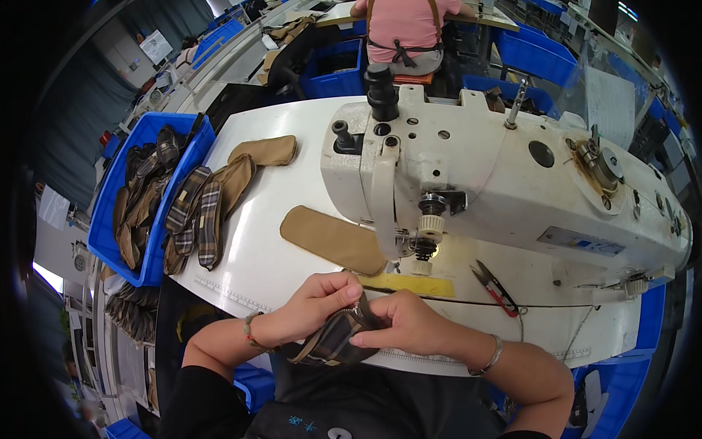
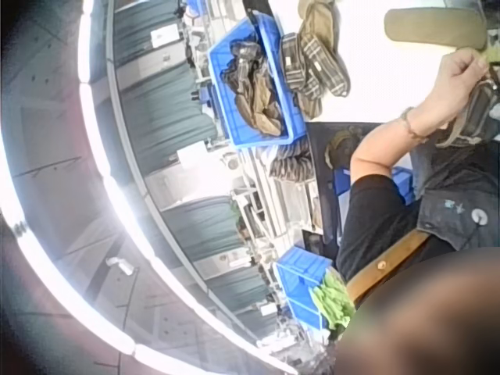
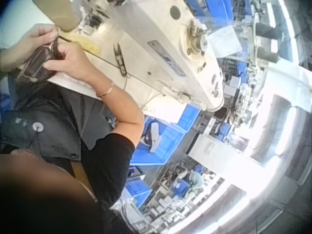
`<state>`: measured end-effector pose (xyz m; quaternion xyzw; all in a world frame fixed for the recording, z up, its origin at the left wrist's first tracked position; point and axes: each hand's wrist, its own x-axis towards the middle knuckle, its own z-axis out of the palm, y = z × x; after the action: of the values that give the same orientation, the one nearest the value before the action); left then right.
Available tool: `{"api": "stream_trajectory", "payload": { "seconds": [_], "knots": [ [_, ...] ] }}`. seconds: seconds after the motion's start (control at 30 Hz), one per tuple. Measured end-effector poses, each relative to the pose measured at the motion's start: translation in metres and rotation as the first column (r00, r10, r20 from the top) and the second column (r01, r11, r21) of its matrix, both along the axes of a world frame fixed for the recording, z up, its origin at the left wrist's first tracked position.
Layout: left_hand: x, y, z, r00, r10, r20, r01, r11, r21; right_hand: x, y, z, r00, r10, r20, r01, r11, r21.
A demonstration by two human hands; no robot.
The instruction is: Using an industrial sewing machine to stitch plaid fabric components onto shoe soles.
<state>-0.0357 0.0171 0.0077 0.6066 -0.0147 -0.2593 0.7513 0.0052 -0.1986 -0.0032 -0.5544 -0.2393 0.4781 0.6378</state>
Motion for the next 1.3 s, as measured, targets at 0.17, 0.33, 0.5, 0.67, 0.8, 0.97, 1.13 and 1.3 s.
{"api": "stream_trajectory", "payload": {
  "seconds": [0.17, 0.33, 0.5, 0.67, 0.8, 0.97, 1.13, 1.3],
  "knots": [
    [-0.005, 0.016, 0.004, 0.991, -0.099, 0.093, 0.090, 0.991, 0.099, 0.002, 0.000, 0.001, 0.992, -0.121, -0.024, 0.121, 0.992, 0.031],
    [-0.006, 0.020, 0.005, 0.998, -0.066, 0.020, 0.064, 0.996, 0.069, 0.011, -0.003, -0.002, 0.986, -0.087, -0.139, 0.099, 0.992, 0.080],
    [-0.008, 0.017, 0.013, 0.984, -0.130, -0.124, 0.137, 0.989, 0.050, 0.011, -0.004, -0.003, 0.997, -0.037, -0.067, 0.040, 0.998, 0.051],
    [-0.011, 0.022, -0.001, 0.946, -0.321, -0.056, 0.316, 0.945, -0.080, 0.006, -0.003, 0.005, 0.998, 0.055, -0.022, -0.053, 0.995, 0.085],
    [-0.011, 0.023, -0.004, 0.874, -0.485, 0.030, 0.484, 0.863, -0.142, 0.004, -0.003, 0.005, 0.964, 0.145, 0.221, -0.182, 0.970, 0.159],
    [-0.009, 0.019, -0.001, 0.831, -0.524, 0.185, 0.553, 0.811, -0.189, 0.000, -0.001, 0.009, 0.930, 0.223, 0.291, -0.283, 0.942, 0.182],
    [-0.016, 0.021, 0.011, 0.964, -0.231, -0.132, 0.218, 0.970, -0.104, 0.006, -0.002, 0.010, 0.980, 0.046, 0.193, -0.076, 0.986, 0.150],
    [-0.025, 0.021, 0.006, 0.994, -0.064, -0.086, 0.053, 0.991, -0.123, 0.002, 0.000, 0.013, 0.995, 0.081, 0.056, -0.083, 0.996, 0.039]
  ]
}}
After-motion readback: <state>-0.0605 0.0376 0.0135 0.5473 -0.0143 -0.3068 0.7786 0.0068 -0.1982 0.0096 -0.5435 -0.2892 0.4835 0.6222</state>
